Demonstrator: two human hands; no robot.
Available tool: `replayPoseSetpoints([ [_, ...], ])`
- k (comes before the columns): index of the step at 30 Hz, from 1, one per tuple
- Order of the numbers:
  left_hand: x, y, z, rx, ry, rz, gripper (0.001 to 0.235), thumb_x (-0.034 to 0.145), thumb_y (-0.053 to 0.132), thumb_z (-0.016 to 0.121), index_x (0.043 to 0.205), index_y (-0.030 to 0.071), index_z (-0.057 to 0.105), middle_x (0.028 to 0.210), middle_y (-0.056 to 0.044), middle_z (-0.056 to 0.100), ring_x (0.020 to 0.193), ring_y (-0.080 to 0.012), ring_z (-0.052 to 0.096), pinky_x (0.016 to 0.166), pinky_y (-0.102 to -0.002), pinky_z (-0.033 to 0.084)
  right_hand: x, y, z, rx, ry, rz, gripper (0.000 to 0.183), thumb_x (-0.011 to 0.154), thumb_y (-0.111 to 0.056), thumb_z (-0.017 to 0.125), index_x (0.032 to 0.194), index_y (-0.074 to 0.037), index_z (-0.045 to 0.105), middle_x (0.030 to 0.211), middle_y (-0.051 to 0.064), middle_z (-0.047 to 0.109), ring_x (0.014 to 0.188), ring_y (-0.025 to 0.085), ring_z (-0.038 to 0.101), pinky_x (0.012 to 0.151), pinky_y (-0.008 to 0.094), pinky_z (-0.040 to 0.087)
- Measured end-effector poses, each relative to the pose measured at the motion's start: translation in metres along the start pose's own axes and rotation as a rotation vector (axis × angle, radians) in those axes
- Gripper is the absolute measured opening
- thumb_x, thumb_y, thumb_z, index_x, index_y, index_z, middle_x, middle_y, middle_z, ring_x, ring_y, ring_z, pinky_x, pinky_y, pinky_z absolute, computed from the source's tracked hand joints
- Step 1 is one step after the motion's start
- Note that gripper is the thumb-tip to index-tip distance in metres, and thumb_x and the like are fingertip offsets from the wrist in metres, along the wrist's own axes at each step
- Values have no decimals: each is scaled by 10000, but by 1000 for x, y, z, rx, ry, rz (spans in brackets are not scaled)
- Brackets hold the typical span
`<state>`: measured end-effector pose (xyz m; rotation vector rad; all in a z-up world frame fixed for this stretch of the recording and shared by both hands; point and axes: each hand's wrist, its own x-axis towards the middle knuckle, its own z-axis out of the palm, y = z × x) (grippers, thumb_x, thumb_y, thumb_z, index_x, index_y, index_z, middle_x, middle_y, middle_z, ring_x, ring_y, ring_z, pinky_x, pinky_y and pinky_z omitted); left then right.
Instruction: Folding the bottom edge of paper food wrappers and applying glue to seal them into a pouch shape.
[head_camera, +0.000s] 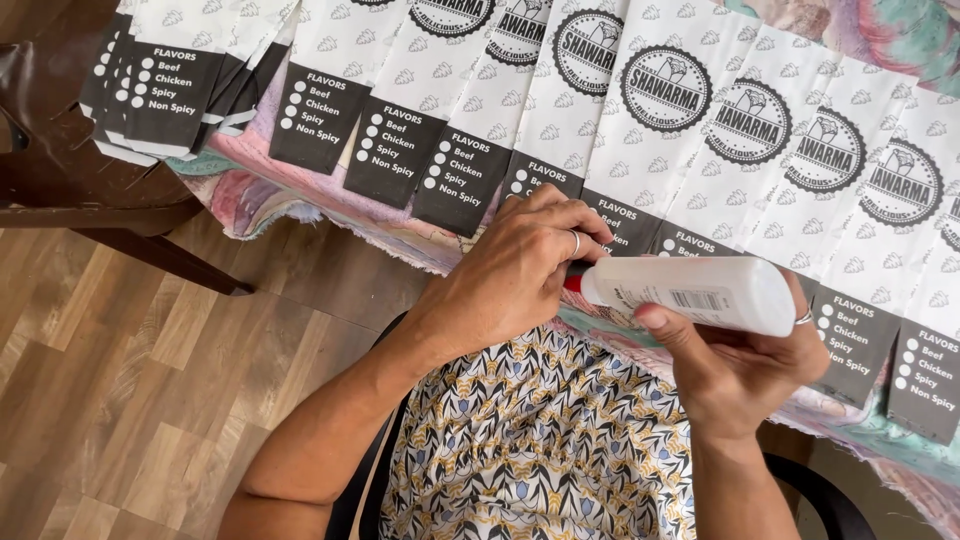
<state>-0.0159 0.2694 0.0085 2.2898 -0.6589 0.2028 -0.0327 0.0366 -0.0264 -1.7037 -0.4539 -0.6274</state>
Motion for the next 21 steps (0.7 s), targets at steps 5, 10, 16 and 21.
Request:
replayPoseSetpoints([
  [5,0,-1,3,11,-9,-7,377,805,-135,659,1125,39,754,1179,-48,696,1080,-233,547,980,-395,459,-9,15,-24,30,-42,-138,898,749,169,786,1340,-272,272,1458,276,341,1229,376,437,899,545,549],
  [10,-2,-8,11,86,27,53,402,793,-138,679,1121,82,753,1215,-25,708,1092,-228,547,1036,-405,435,-16,22,-51,89,52,-24,792,777,254,688,1236,-233,263,1326,324,385,1110,468,527,881,596,590],
  [16,-17,-19,-32,260,214,-32,149,901,70,738,1049,70,754,1052,-40,692,993,-227,533,886,-398,441,-5,27,-26,92,118,-126,738,799,159,770,1258,-178,301,1184,248,398,1014,351,457,765,552,509],
  [21,-29,-21,-40,178,130,-82,305,873,158,776,1142,24,728,1145,-69,661,1097,-253,523,1003,-436,458,12,6,19,89,56,-56,596,777,75,842,1038,-126,345,1025,186,421,894,274,505,635,418,473],
])
